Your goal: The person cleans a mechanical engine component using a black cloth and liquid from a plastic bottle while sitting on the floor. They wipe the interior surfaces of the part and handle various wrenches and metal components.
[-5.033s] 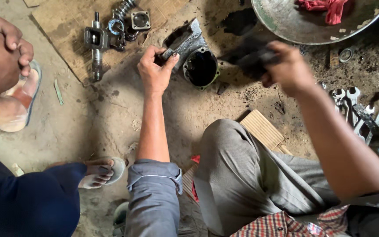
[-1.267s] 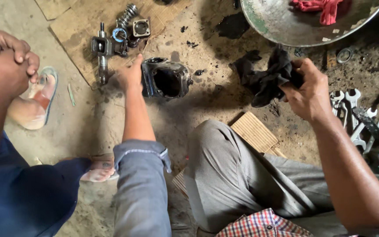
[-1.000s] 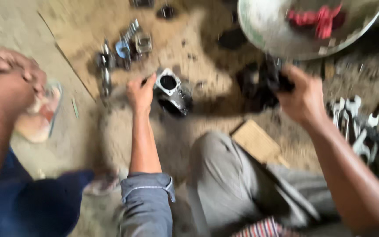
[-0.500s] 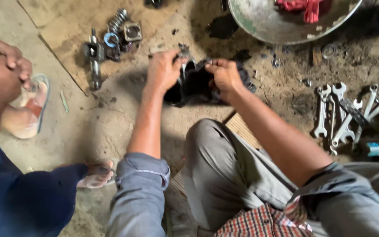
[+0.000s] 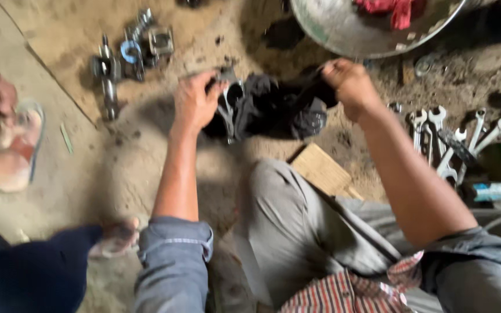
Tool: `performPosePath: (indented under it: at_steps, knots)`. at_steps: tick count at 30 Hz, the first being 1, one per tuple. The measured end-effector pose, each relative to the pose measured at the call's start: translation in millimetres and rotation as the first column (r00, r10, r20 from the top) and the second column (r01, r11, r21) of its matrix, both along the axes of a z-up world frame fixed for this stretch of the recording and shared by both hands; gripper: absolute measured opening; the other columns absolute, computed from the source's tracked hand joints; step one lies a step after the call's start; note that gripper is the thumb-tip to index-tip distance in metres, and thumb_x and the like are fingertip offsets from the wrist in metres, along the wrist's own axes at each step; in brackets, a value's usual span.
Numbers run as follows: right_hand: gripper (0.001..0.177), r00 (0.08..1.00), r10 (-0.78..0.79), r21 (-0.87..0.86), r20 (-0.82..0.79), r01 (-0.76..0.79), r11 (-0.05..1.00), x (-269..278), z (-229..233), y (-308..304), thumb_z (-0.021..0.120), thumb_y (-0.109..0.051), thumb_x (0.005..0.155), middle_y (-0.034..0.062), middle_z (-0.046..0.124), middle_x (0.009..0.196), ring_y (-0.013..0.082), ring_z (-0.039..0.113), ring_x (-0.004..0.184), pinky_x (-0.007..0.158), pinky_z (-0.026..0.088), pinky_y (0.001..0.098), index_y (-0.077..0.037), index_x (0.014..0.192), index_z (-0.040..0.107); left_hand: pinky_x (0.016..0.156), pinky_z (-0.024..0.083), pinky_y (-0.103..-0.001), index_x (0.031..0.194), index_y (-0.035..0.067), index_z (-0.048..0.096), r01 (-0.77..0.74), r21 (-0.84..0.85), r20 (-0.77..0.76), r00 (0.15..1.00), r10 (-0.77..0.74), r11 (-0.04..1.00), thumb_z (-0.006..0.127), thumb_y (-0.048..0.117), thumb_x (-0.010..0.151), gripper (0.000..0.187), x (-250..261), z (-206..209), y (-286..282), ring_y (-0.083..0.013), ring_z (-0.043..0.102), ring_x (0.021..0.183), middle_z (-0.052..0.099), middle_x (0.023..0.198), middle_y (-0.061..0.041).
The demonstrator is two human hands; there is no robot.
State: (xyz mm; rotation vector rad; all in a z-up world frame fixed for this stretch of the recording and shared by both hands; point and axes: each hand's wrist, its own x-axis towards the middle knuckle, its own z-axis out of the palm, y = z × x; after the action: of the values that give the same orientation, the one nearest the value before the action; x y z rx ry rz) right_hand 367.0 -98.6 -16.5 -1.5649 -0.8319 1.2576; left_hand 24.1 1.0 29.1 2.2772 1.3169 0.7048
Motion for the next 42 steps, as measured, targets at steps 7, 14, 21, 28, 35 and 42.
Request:
performPosePath:
  at_steps: [7,14,21,28,35,42]
  knots:
    - [0.016,0.653,-0.081,-0.086,-0.753,0.024,0.996,-55,19,-9,0.055,-0.015,0.105,0.0054,0.071,0.102,0.0207,0.07,0.093,0.089,0.059,0.0374,-0.005,0.112,0.066,0.078,0.055,-0.048,0.113,0.008,0.076,-0.021,0.011,0.013,1.0,0.02,1.0,0.078,0.028,0.093,0.029,2,4,-2,-0.0415,0.071,0.09,0.074,0.096,-0.021]
    - [0.023,0.408,-0.346,-0.372,-0.845,0.016,0.928,-155,-6,36,0.055,-0.019,0.1,0.0109,0.074,0.101,0.0262,0.071,0.092,0.09,0.06,0.0416,-0.001,0.104,0.069,0.077,0.056,-0.047,0.114,0.009,0.075,-0.033,-0.021,0.041,0.999,0.033,0.999,0.077,0.027,0.092,0.029,-5,4,-11,-0.0408,0.072,0.089,0.074,0.095,-0.022]
    - [0.015,0.347,-0.445,-0.454,-0.825,0.061,0.889,-182,-31,33,0.056,-0.015,0.098,0.0086,0.074,0.096,0.0236,0.071,0.088,0.087,0.06,0.0376,-0.005,0.098,0.068,0.075,0.056,-0.046,0.115,0.009,0.075,-0.051,-0.001,0.041,0.998,0.051,0.999,0.077,0.033,0.093,0.032,-7,7,-21,-0.0408,0.072,0.087,0.074,0.094,-0.021]
    - [0.019,0.591,-0.21,-0.059,-0.779,0.266,0.962,-125,-14,14,0.063,0.003,0.095,0.0049,0.067,0.106,0.0228,0.065,0.099,0.097,0.055,0.0447,-0.009,0.109,0.067,0.073,0.056,-0.046,0.113,0.008,0.074,-0.038,0.024,0.044,0.998,0.037,0.999,0.075,0.032,0.094,0.03,-4,6,-13,-0.0388,0.073,0.085,0.075,0.094,-0.019]
    - [0.044,0.687,-0.034,0.084,-0.725,0.137,0.987,-91,40,-1,0.048,0.016,0.085,0.0075,0.071,0.116,0.0209,0.069,0.104,0.092,0.059,0.0353,-0.009,0.116,0.065,0.071,0.055,-0.049,0.111,0.01,0.075,-0.066,-0.026,-0.049,0.997,0.065,0.997,0.078,0.033,0.09,0.032,18,11,-8,-0.039,0.073,0.083,0.075,0.09,-0.017]
    - [0.022,0.689,-0.169,-0.12,-0.705,0.118,0.986,-148,-15,30,0.052,0.001,0.103,0.0072,0.07,0.105,0.0186,0.068,0.096,0.086,0.058,0.0353,-0.004,0.12,0.064,0.073,0.055,-0.051,0.108,0.011,0.076,-0.077,-0.006,-0.084,0.994,0.076,0.997,0.076,0.035,0.092,0.029,21,7,-6,-0.0414,0.071,0.085,0.075,0.091,-0.019]
